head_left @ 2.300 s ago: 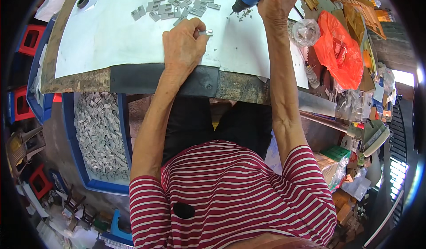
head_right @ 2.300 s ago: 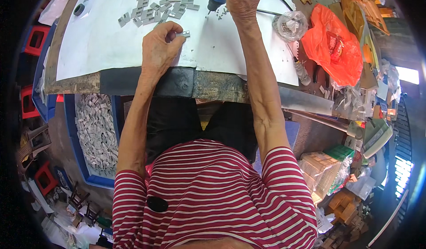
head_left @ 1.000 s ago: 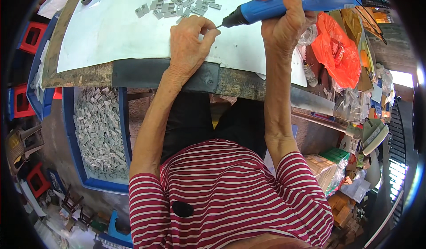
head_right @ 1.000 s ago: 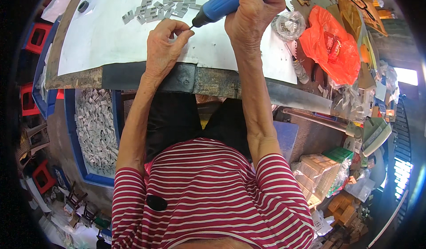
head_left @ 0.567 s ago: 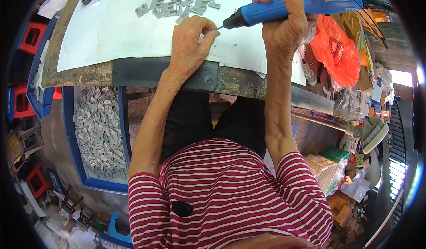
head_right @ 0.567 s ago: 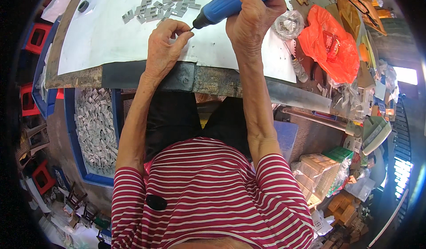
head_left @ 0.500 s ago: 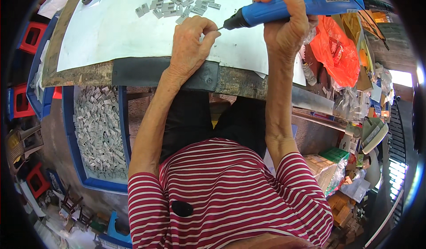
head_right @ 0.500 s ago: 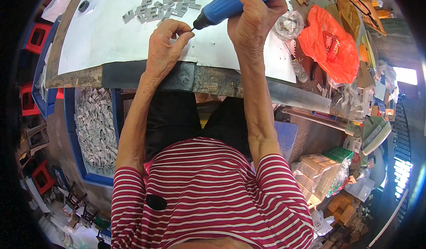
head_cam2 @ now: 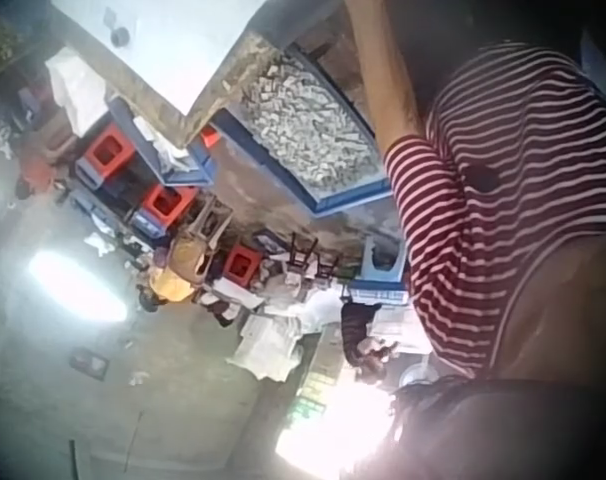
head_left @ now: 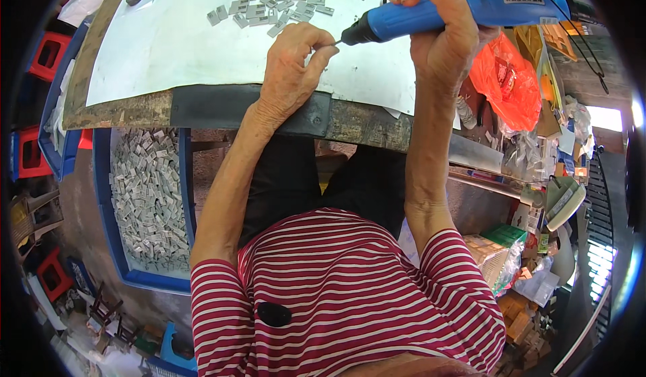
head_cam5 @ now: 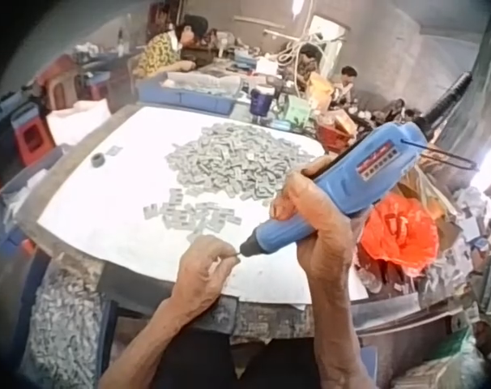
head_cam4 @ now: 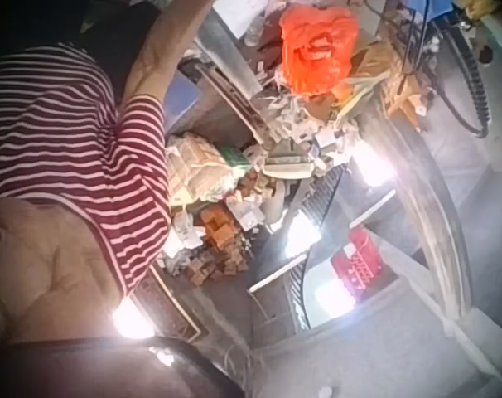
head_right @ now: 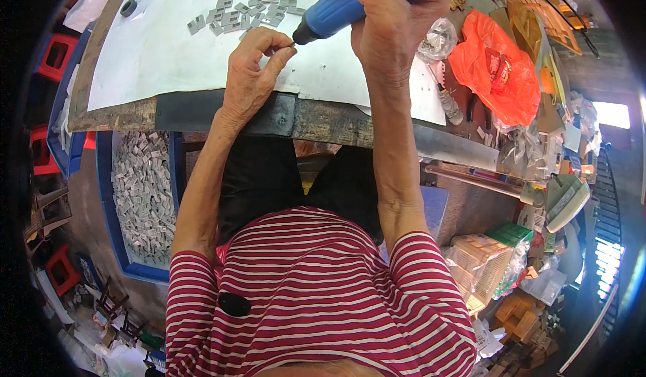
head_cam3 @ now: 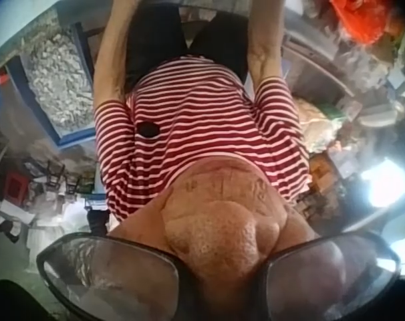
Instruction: Using an electric screwdriver to assemble small metal hardware components at a workbench.
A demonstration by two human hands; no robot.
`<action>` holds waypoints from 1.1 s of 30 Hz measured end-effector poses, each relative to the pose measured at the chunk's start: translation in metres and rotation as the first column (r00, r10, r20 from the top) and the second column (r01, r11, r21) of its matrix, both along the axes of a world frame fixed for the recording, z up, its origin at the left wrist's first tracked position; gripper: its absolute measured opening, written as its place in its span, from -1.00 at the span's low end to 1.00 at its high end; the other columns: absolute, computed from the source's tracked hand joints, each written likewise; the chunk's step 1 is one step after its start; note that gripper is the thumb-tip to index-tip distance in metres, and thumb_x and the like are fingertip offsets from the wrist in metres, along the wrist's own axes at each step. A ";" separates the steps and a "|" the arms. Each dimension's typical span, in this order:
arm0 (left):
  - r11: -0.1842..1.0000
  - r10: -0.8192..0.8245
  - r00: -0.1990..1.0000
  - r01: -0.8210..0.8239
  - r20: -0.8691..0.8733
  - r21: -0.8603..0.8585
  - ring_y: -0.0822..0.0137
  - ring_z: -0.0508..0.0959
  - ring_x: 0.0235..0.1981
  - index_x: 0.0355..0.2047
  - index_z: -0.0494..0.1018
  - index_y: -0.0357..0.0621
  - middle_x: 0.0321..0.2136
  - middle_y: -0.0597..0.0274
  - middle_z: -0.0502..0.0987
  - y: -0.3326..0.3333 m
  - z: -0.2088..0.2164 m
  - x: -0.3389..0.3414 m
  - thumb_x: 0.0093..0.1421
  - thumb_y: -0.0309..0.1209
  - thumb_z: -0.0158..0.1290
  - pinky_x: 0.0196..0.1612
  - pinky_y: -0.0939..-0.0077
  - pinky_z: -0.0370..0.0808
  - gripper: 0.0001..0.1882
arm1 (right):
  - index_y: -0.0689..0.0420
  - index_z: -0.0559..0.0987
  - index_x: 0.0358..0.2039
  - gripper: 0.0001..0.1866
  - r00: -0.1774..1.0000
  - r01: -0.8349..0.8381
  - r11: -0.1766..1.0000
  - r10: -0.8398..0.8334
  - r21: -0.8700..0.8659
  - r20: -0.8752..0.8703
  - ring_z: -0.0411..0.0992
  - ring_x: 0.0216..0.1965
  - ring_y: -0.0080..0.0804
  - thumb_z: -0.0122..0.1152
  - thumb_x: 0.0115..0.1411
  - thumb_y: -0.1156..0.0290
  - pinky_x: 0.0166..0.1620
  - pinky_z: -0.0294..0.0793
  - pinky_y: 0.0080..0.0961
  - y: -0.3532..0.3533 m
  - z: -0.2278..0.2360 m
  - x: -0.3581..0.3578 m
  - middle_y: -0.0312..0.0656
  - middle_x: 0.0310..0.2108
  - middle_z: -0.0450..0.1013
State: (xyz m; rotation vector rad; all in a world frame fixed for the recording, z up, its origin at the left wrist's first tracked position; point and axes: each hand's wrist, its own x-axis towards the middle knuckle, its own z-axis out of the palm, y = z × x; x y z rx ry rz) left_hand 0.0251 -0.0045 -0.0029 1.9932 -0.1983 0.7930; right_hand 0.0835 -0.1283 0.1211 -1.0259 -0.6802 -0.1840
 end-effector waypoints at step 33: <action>1.000 -0.005 0.993 0.008 -0.118 0.028 0.40 0.40 -0.46 -0.40 0.46 -0.25 -0.48 0.24 0.45 0.000 -0.003 0.000 -0.03 -0.48 0.15 -0.35 0.55 0.36 -0.83 | 0.27 0.43 -0.40 -0.82 0.955 -0.290 0.914 0.297 0.282 0.020 0.38 -0.65 -0.47 0.20 -0.03 0.53 -0.51 0.41 -0.55 0.010 -0.012 0.012 -0.19 -0.64 0.38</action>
